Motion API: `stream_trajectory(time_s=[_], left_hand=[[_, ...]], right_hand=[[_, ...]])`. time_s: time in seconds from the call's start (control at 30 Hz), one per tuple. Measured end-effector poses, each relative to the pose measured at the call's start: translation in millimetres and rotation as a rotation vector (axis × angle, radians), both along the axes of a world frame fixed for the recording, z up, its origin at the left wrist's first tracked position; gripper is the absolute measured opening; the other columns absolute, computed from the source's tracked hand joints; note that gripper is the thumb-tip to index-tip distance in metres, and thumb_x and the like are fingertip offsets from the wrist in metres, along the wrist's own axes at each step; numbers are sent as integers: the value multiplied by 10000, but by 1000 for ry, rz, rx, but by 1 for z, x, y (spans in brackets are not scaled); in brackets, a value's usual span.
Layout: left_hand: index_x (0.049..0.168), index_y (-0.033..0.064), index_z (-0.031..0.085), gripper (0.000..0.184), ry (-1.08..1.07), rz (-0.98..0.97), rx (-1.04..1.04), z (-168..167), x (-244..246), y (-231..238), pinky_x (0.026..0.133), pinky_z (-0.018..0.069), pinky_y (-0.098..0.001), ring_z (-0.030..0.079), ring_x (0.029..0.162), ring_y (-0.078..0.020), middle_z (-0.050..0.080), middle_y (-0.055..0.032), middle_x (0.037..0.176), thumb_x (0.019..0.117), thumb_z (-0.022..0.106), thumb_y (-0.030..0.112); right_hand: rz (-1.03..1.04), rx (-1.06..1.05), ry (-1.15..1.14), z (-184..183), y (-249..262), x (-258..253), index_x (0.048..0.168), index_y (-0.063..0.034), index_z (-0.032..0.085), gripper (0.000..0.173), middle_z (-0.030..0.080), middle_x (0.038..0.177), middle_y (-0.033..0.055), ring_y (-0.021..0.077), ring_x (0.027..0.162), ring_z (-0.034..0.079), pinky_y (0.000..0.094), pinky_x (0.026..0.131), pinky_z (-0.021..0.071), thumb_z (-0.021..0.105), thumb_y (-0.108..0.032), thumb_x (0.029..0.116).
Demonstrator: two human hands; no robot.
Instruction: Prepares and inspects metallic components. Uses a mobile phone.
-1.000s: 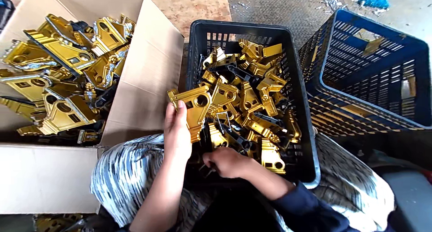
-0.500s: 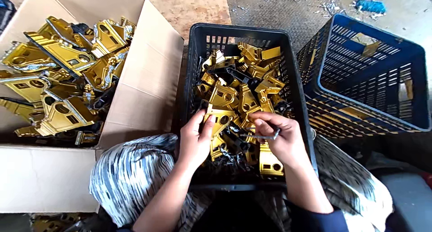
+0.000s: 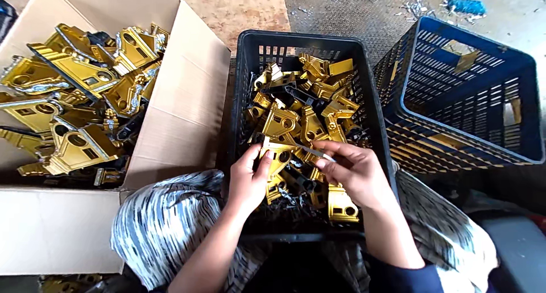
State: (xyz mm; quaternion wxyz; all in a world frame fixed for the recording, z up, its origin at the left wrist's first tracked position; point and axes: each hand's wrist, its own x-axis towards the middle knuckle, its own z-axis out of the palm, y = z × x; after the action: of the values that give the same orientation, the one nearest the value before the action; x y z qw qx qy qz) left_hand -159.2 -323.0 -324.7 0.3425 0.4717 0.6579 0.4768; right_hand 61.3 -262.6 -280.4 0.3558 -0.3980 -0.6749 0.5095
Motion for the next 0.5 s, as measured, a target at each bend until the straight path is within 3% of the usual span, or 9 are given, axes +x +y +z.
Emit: stream_trajectory(time_s=[0.03,0.1,0.17,0.23,0.33,0.5], left_hand=[[1188,117,679,212,-38,-8,7,-1,0,0,729,554,-234,654,809,-27,695,25,941,1060,549,227],[1157,105,680,200,-146,-45,27,-2,-1,1,789,577,-270,678,879,-62,702,8,976,1062,541,213],[1116,96,672,191,-242,-108,35,-3,-2,1,815,564,-290,666,906,-84,687,-4,975,1065,526,208],[1152,86,675,213,-335,-191,17,-2,-3,-1,877,564,-311,666,975,-101,693,-16,1032,1060,525,206],[1100,76,675,176,-358,-236,24,-4,4,-3,836,566,-287,663,915,-92,689,-16,966,1044,543,178],[1123,100,692,244,-309,-122,15,-9,10,-2,876,550,-275,663,955,-63,703,13,992,1055,531,269]], right_hand=[[-40,78,7,-2,0,-1,1169,-81,766,231,689,843,-11,32,572,550,179,492,476,698,-99,949],[-74,224,10,-6,3,-2,1077,-86,791,165,728,886,-32,4,701,627,161,598,524,674,-114,964],[-76,299,45,-11,5,-4,1064,-67,788,165,742,923,-27,13,811,668,175,707,557,662,-99,962],[-81,328,98,-21,6,-9,1065,-46,775,166,746,965,-17,18,856,682,186,752,575,647,-77,965],[-83,409,91,-40,5,-17,1070,-18,759,168,740,954,16,20,783,654,199,696,564,639,-87,976],[-76,695,-179,-48,-4,-21,1054,-94,803,229,610,704,24,85,623,538,250,572,456,639,-245,997]])
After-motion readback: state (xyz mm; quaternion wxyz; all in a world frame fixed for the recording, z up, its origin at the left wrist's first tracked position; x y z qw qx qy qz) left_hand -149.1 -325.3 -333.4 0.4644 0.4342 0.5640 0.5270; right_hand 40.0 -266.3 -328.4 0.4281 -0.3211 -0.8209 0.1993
